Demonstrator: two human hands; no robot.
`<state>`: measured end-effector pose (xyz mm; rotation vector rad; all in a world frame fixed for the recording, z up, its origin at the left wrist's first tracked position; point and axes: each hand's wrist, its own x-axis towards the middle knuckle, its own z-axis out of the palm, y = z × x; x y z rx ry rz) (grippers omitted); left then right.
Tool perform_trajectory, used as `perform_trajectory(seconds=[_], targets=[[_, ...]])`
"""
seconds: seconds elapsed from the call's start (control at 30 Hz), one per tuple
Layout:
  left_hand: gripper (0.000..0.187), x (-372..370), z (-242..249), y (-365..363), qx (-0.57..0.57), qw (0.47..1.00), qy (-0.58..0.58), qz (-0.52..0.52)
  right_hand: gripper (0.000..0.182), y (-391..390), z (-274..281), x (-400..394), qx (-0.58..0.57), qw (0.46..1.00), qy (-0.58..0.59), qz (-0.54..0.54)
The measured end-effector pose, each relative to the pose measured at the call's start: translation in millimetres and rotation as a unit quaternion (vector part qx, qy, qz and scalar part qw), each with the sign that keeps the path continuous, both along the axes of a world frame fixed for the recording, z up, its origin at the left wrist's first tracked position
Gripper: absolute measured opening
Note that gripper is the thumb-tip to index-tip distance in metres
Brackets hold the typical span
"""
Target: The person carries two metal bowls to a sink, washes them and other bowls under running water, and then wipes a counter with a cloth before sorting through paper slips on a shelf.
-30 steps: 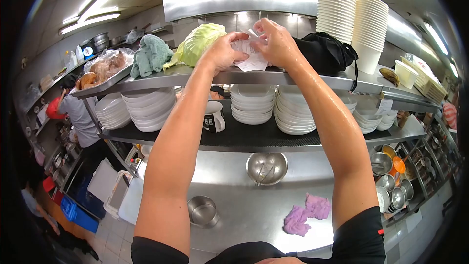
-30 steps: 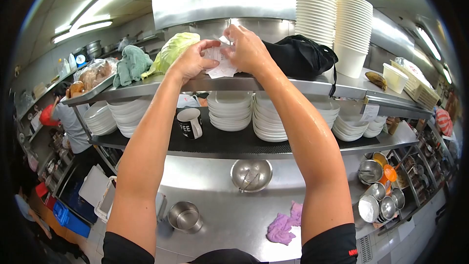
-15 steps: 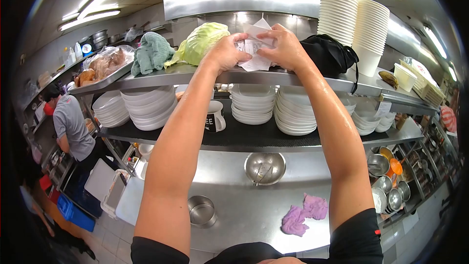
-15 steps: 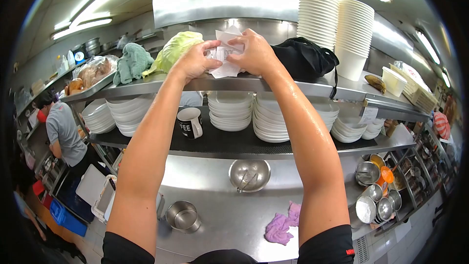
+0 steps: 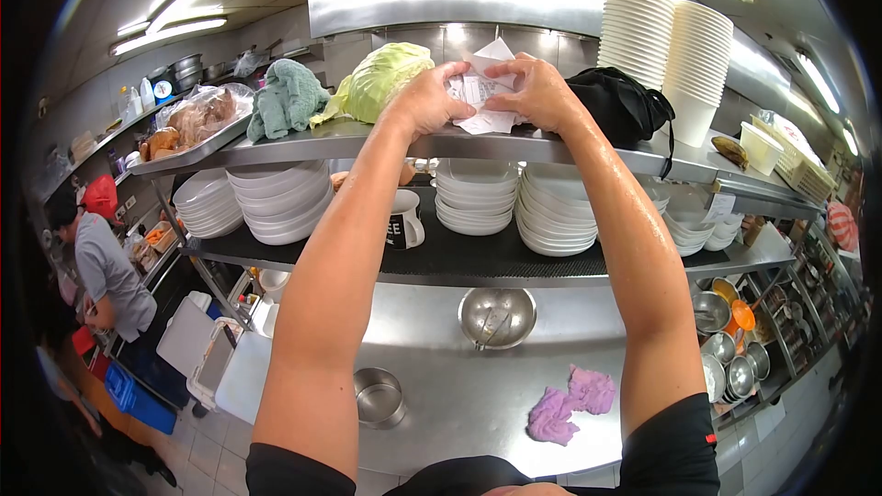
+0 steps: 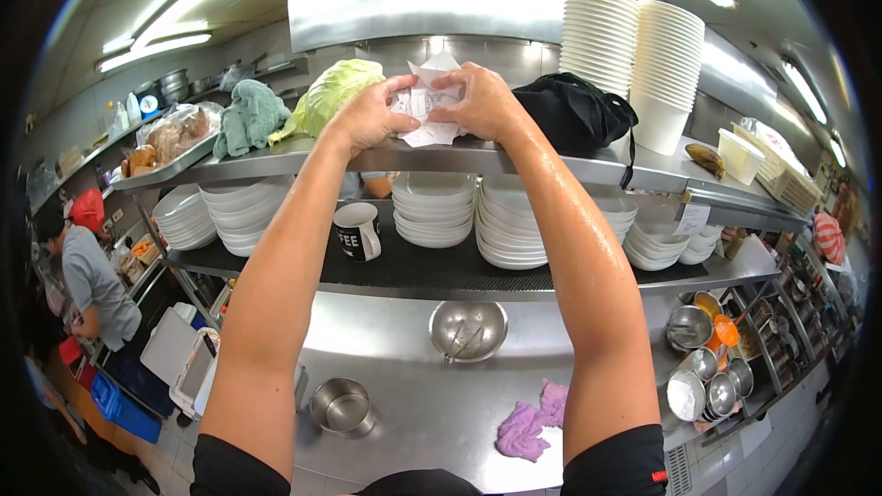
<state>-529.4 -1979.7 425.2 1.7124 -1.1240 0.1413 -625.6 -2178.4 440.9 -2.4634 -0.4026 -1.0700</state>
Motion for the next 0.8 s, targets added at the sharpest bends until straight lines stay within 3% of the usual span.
perform_trajectory(seconds=[0.6,0.8], targets=[[0.086,-3.4,0.6,1.8,-0.001,1.0,-0.012,-0.003,0.045,-6.8,0.1,6.2,0.073,0.996,0.041,0.034],[0.085,5.5,-3.8,-2.9,-0.063,0.997,-0.039,-0.018,0.037,-8.0,-1.0,10.7,0.096,0.994,0.023,0.054]])
